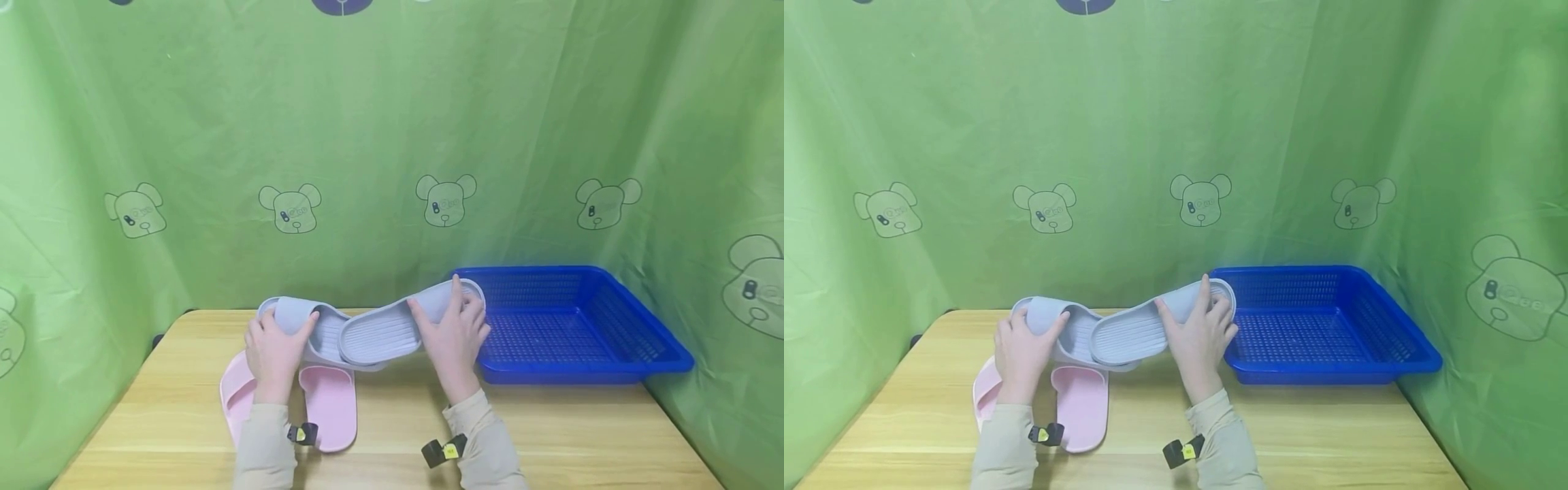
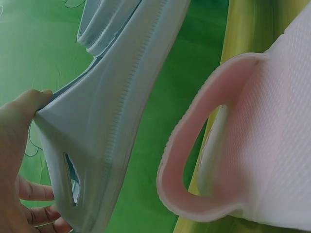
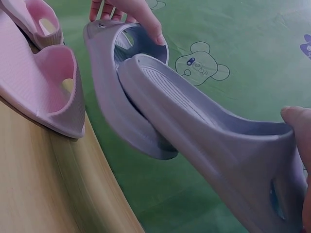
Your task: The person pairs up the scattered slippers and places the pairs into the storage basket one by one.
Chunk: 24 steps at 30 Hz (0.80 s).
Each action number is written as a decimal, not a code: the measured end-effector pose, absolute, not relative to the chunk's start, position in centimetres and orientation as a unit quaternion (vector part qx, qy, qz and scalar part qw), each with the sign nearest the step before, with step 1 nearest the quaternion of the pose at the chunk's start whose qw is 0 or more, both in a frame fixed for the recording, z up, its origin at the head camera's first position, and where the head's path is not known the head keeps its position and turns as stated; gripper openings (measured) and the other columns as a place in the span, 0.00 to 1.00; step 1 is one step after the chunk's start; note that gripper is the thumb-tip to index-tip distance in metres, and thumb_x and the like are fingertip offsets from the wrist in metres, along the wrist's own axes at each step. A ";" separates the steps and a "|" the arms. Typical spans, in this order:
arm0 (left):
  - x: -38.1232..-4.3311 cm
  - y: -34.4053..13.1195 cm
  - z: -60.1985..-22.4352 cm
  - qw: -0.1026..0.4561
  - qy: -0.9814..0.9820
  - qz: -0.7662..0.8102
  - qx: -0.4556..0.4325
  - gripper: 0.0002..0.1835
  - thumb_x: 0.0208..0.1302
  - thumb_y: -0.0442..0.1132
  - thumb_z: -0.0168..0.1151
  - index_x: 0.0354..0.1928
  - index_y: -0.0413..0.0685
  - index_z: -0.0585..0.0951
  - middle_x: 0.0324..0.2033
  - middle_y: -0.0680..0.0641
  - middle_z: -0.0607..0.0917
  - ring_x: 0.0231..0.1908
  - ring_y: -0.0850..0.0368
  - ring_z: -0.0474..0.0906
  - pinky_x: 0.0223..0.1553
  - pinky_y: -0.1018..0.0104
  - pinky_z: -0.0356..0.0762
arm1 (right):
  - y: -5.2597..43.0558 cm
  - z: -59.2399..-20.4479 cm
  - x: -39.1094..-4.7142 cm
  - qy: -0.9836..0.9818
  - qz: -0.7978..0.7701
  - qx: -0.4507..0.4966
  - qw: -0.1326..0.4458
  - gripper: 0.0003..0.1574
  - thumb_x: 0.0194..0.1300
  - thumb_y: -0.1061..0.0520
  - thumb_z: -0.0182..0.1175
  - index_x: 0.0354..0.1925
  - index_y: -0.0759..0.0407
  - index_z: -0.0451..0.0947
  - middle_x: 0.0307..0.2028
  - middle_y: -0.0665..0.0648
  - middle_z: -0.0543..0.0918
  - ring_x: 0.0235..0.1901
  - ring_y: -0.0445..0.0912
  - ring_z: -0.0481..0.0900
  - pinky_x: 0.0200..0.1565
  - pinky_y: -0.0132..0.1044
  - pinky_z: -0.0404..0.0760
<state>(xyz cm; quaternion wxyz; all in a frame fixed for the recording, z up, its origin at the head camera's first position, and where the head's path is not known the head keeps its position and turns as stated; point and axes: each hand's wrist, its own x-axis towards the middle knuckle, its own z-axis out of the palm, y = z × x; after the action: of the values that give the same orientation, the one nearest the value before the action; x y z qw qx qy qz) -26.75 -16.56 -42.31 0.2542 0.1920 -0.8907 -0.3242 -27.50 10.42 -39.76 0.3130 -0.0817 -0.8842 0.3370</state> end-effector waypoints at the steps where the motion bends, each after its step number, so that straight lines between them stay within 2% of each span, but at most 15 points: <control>1: -26.7 -16.6 -42.3 0.253 -0.890 -0.327 0.195 0.57 0.45 0.81 0.56 0.64 0.40 0.68 0.50 0.35 0.72 0.50 0.40 0.68 0.49 0.45 0.71 | 10.4 -39.7 -27.5 -0.885 0.337 -0.081 0.309 0.64 0.53 0.20 0.57 0.76 0.48 0.51 0.55 0.65 0.67 0.54 0.58 0.64 0.52 0.52 0.62; 6: -26.8 -16.9 -42.2 0.245 -0.886 -0.337 0.205 0.58 0.45 0.83 0.54 0.64 0.40 0.68 0.52 0.35 0.72 0.52 0.40 0.68 0.51 0.44 0.71 | 10.3 -39.5 -27.3 -0.892 0.343 -0.068 0.286 0.62 0.54 0.19 0.55 0.75 0.48 0.52 0.57 0.65 0.68 0.56 0.58 0.66 0.56 0.54 0.64; 12: -26.8 -17.1 -42.2 0.244 -0.885 -0.336 0.211 0.58 0.44 0.84 0.53 0.64 0.41 0.68 0.50 0.35 0.72 0.50 0.40 0.68 0.49 0.45 0.71 | 10.0 -39.6 -27.1 -0.897 0.349 -0.059 0.266 0.62 0.54 0.22 0.58 0.75 0.52 0.52 0.58 0.67 0.68 0.58 0.60 0.66 0.58 0.56 0.65; 24: -26.8 -17.3 -42.2 0.242 -0.886 -0.333 0.213 0.60 0.43 0.85 0.51 0.64 0.42 0.68 0.50 0.36 0.71 0.50 0.40 0.68 0.48 0.45 0.71 | 10.3 -39.2 -27.0 -0.902 0.358 -0.055 0.233 0.66 0.52 0.23 0.61 0.75 0.55 0.51 0.67 0.67 0.66 0.67 0.62 0.61 0.65 0.62 0.61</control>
<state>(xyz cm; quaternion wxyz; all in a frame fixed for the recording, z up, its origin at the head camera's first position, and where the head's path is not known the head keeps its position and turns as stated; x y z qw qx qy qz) -26.75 -17.29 -42.23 0.2422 0.2133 -0.8858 -0.3334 -26.97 10.28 -39.22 0.2332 -0.0552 -0.9023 0.3583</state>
